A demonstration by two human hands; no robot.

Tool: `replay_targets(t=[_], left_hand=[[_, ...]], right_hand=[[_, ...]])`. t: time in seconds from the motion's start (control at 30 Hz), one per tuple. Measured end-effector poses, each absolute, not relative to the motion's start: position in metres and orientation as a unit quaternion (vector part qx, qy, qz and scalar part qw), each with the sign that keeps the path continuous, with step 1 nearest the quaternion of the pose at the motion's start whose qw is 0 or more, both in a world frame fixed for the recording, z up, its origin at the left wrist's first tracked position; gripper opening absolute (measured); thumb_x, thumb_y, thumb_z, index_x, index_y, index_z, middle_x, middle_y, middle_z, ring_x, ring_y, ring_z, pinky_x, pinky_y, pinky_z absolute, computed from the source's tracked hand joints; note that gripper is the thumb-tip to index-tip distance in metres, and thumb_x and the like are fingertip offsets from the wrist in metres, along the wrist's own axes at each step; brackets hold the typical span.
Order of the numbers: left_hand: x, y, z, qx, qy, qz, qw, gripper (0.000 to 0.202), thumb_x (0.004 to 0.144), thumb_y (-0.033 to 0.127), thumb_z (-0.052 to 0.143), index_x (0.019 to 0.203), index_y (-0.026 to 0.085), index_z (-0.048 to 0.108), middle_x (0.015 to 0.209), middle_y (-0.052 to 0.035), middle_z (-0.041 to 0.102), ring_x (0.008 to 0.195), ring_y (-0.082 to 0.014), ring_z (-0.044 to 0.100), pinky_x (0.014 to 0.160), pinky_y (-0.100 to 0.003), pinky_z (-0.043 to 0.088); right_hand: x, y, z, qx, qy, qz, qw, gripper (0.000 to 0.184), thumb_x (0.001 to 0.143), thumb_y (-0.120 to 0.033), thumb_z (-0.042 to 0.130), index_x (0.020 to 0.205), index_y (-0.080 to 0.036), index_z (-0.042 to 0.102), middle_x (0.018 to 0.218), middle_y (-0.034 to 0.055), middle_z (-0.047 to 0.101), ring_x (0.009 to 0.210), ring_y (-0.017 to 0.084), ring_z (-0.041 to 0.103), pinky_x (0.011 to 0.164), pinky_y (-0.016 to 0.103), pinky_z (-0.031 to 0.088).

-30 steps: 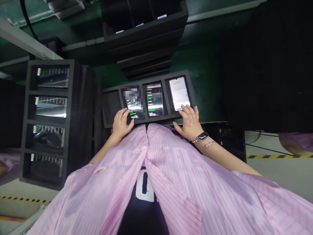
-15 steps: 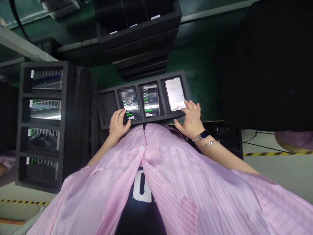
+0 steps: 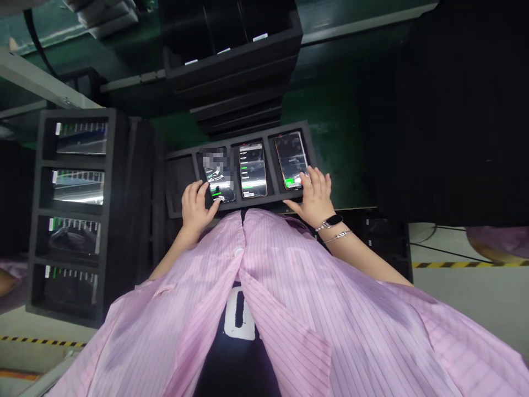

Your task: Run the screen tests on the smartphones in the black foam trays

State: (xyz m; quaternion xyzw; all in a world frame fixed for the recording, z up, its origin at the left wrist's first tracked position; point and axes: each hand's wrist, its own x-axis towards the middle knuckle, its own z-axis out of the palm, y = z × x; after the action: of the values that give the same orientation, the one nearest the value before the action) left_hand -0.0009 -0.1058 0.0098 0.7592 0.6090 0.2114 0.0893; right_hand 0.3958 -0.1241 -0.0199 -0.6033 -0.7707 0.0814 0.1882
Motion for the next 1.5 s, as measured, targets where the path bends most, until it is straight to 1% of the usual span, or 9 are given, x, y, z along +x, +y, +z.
replay_targets(t=[0.13,0.3,0.43,0.63,0.8,1.0,1.27,1.37,1.5], left_hand=[[-0.002,-0.1,0.009,0.767,0.6,0.207,0.092,0.059,0.099,0.056,0.058,0.143,0.018,0.061,0.148,-0.0201,0.06,0.143,-0.0382,0.051,0.121,-0.055,0.039],[0.0,-0.104,0.008,0.763,0.61,0.198,0.087,0.052,0.099,0.053,0.056,0.14,0.021,0.064,0.144,-0.0168,0.064,0.137,-0.0365,0.056,0.12,-0.053,0.041],[0.001,-0.1,0.013,0.763,0.608,0.19,0.11,0.061,0.098,0.059,0.059,0.145,0.021,0.06,0.152,-0.0187,0.056,0.144,-0.0391,0.048,0.122,-0.057,0.038],[0.01,-0.061,0.034,0.753,0.62,0.184,0.122,0.067,0.097,0.066,0.058,0.148,0.023,0.057,0.164,-0.0188,0.042,0.155,-0.0445,0.03,0.125,-0.066,0.03],[0.013,-0.073,0.04,0.776,0.594,0.172,0.125,0.055,0.099,0.063,0.058,0.138,0.024,0.066,0.163,-0.016,0.044,0.156,-0.0433,0.029,0.126,-0.065,0.029],[0.008,-0.117,0.03,0.761,0.614,0.151,0.148,0.067,0.099,0.062,0.059,0.152,0.022,0.054,0.164,-0.0206,0.042,0.157,-0.0432,0.027,0.125,-0.067,0.031],[0.025,-0.035,0.051,0.733,0.668,0.048,0.12,0.069,0.098,0.057,0.064,0.157,0.023,0.053,0.172,-0.0169,0.033,0.161,-0.0451,0.019,0.13,-0.066,0.02],[0.029,-0.044,0.073,0.738,0.662,0.005,0.133,0.051,0.097,0.054,0.066,0.136,0.023,0.073,0.164,-0.0144,0.046,0.157,-0.0455,0.027,0.129,-0.066,0.022],[0.015,-0.09,0.131,0.804,0.508,-0.084,0.299,0.049,0.103,0.061,0.052,0.087,0.027,0.085,0.119,-0.0058,0.075,0.12,-0.0312,0.064,0.12,-0.057,0.04]], right_hand=[[0.391,-0.121,-0.016,-0.607,-0.772,0.089,0.167,0.092,0.093,-0.068,0.059,0.163,-0.016,0.029,0.167,0.0268,0.029,0.154,0.047,0.029,0.12,0.076,0.023],[0.386,-0.126,-0.006,-0.616,-0.772,0.084,0.131,0.064,0.094,-0.063,0.061,0.144,-0.024,0.06,0.169,0.0191,0.031,0.155,0.052,0.023,0.116,0.082,0.02],[0.371,-0.118,0.011,-0.606,-0.778,0.085,0.142,0.075,0.092,-0.072,0.06,0.15,-0.024,0.054,0.171,0.0196,0.029,0.155,0.052,0.022,0.116,0.085,0.016],[0.323,-0.069,0.04,-0.567,-0.806,0.111,0.13,0.07,0.097,-0.065,0.059,0.152,-0.023,0.053,0.173,0.0189,0.025,0.155,0.051,0.023,0.12,0.083,0.015],[0.315,-0.074,0.042,-0.55,-0.816,0.135,0.114,0.065,0.098,-0.058,0.06,0.151,-0.021,0.055,0.172,0.0193,0.026,0.154,0.051,0.024,0.12,0.083,0.014],[0.326,-0.107,0.031,-0.57,-0.802,0.15,0.094,0.063,0.1,-0.06,0.058,0.149,-0.021,0.058,0.171,0.0221,0.027,0.155,0.052,0.024,0.118,0.084,0.019],[0.297,-0.034,0.057,-0.641,-0.757,0.127,0.005,0.069,0.101,-0.068,0.05,0.158,-0.029,0.053,0.178,0.0158,0.01,0.154,0.06,0.02,0.111,0.09,0.011],[0.298,-0.035,0.078,-0.644,-0.739,0.182,-0.074,0.068,0.099,-0.07,0.053,0.153,-0.029,0.059,0.177,0.0156,0.018,0.149,0.06,0.034,0.113,0.085,0.021],[0.33,-0.061,0.124,-0.479,-0.779,0.372,-0.156,0.059,0.097,-0.073,0.051,0.109,-0.027,0.084,0.153,0.0123,0.058,0.13,0.044,0.061,0.11,0.061,0.049]])
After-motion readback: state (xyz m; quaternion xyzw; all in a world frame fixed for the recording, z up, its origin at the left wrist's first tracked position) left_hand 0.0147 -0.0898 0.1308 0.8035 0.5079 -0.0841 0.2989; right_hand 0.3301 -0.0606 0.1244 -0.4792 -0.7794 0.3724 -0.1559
